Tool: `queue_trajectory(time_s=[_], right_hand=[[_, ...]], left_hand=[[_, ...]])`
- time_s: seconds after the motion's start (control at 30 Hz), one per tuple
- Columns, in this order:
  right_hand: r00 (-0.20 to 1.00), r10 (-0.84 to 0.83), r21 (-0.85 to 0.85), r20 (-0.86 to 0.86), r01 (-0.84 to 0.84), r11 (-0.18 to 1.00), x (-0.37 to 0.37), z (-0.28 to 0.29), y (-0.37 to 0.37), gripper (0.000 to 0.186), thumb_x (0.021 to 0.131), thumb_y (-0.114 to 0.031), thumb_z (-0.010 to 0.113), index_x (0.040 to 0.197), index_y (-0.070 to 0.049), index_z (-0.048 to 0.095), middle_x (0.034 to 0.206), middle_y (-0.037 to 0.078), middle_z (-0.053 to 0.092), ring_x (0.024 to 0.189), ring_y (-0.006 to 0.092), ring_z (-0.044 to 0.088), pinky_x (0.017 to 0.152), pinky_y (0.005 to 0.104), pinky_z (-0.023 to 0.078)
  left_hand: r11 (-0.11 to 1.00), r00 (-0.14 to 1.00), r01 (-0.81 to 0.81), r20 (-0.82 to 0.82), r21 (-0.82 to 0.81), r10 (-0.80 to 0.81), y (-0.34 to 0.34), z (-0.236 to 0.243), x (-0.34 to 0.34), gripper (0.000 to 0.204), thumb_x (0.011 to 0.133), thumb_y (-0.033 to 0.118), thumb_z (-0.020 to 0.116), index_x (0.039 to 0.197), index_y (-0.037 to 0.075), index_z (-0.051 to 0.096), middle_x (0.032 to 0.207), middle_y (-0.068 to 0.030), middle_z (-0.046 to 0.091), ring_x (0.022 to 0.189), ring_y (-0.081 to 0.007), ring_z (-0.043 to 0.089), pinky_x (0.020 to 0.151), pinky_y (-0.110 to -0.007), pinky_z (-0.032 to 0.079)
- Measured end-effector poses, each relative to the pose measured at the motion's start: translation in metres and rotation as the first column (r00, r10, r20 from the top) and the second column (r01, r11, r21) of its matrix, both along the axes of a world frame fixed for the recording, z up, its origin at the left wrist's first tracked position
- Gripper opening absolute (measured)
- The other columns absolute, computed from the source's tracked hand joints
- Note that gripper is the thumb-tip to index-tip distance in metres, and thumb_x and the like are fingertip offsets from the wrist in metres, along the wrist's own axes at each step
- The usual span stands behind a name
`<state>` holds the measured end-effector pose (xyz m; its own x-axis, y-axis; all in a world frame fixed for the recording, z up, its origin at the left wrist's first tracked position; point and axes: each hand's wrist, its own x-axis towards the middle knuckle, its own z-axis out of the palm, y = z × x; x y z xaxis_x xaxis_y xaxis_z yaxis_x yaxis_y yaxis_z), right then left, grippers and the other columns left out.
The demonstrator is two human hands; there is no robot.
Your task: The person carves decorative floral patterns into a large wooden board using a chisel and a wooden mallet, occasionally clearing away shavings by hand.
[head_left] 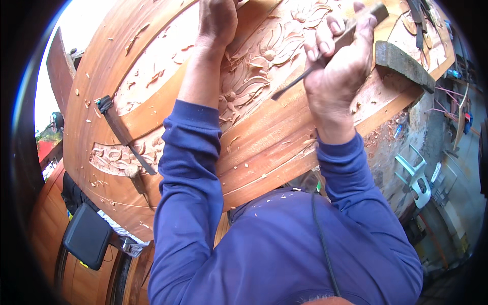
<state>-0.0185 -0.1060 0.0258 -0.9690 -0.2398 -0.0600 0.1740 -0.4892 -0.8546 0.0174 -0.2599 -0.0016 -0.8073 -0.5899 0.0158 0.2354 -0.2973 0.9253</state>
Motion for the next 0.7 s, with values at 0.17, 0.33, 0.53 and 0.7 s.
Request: queue_trajectory(time_s=[0.17, 0.33, 0.53, 0.7], right_hand=[[0.923, 0.384, 0.015, -0.031, -0.384, 0.923, -0.039, -0.006, -0.033, 0.034, 0.11, -0.045, 0.051, 0.104, -0.012, 0.056, 0.073, -0.002, 0.049, 0.051, 0.0059, 0.046, 0.043, 0.0216, 0.038], [0.833, 0.552, 0.083, 0.027, -0.552, 0.83, -0.024, -0.017, -0.045, 0.039, 0.11, -0.049, 0.046, 0.105, -0.011, 0.054, 0.072, -0.001, 0.049, 0.047, 0.0065, 0.045, 0.042, 0.0214, 0.037], [0.81, 0.585, 0.016, -0.053, -0.585, 0.811, -0.02, -0.016, -0.045, 0.032, 0.111, -0.041, 0.048, 0.109, -0.011, 0.056, 0.072, -0.001, 0.05, 0.046, 0.0057, 0.044, 0.041, 0.0204, 0.035], [0.783, 0.62, 0.086, 0.042, -0.621, 0.779, -0.01, -0.022, -0.052, 0.028, 0.11, -0.036, 0.053, 0.104, -0.009, 0.06, 0.072, -0.003, 0.052, 0.047, 0.004, 0.043, 0.042, 0.0193, 0.032]], left_hand=[[0.991, 0.986, 0.031, -0.156, -0.127, -0.051, 0.004, -0.004, -0.001, 0.068, 0.107, 0.054, 0.044, 0.151, 0.002, 0.048, 0.119, -0.0154, 0.067, 0.103, -0.0215, 0.067, 0.091, -0.035, 0.052], [0.993, 0.984, 0.029, -0.173, -0.116, -0.049, 0.008, 0.007, 0.005, 0.061, 0.11, 0.046, 0.043, 0.152, 0.001, 0.049, 0.13, -0.0142, 0.064, 0.11, -0.0216, 0.065, 0.097, -0.036, 0.051], [0.994, 0.977, -0.09, -0.202, -0.069, 0.075, 0.012, 0.003, 0.002, 0.053, 0.11, 0.04, 0.047, 0.146, 0.001, 0.053, 0.126, -0.0131, 0.066, 0.106, -0.0216, 0.066, 0.095, -0.035, 0.053], [0.983, 0.922, -0.181, -0.343, 0.035, 0.182, -0.014, -0.019, -0.006, 0.029, 0.107, 0.028, 0.057, 0.121, 0.003, 0.063, 0.114, -0.0136, 0.07, 0.094, -0.0208, 0.07, 0.084, -0.036, 0.058]])
